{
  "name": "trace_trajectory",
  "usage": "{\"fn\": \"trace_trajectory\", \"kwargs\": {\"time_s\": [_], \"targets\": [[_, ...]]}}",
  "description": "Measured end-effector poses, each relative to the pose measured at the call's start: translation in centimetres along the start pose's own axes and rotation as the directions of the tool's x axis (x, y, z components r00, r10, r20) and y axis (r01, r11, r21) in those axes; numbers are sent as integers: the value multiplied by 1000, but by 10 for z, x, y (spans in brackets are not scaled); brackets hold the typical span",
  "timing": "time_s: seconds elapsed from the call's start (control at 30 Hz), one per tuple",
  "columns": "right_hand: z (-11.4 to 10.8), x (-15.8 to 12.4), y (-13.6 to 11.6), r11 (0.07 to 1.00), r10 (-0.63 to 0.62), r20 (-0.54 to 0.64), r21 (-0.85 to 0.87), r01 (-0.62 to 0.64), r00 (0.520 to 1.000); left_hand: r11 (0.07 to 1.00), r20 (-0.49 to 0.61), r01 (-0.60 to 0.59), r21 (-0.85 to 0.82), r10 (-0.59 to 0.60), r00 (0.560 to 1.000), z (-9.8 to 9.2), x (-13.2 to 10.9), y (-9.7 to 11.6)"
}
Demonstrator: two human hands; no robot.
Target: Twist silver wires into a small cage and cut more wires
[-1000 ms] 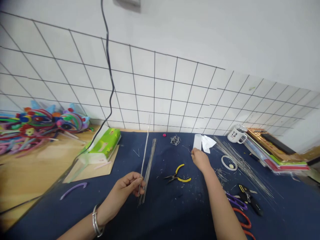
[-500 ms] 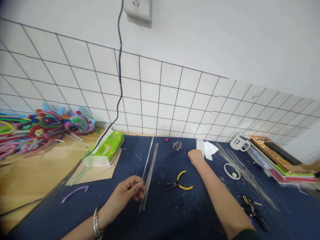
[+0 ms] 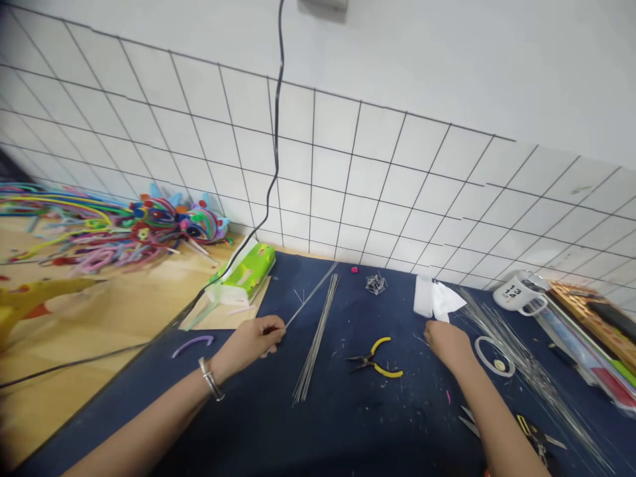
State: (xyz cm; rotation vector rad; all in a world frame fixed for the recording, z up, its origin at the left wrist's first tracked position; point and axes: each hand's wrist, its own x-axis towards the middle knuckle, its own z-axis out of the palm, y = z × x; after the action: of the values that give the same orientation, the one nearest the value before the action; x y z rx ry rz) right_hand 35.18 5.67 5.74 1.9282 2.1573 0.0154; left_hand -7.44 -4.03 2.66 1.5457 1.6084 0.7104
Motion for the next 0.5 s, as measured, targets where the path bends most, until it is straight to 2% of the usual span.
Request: {"fn": "trace_trajectory", "kwargs": {"time_s": [0.1, 0.23, 0.37, 0.5], "targets": [[-6, 18, -18, 989, -25, -81, 142, 36, 996, 951, -34, -55, 306, 69, 997, -11, 0, 0], [-7, 52, -51, 940, -14, -197, 333, 80, 980, 798, 10, -55, 600, 61, 998, -9, -3, 2], [1, 87, -80, 868, 68, -274, 490, 78, 959, 695, -10, -9, 718, 23, 1000, 0, -7, 5], [9, 108, -98, 787, 154, -284, 614, 57, 946, 661, -7, -34, 749, 59, 998, 3, -8, 7]]}}
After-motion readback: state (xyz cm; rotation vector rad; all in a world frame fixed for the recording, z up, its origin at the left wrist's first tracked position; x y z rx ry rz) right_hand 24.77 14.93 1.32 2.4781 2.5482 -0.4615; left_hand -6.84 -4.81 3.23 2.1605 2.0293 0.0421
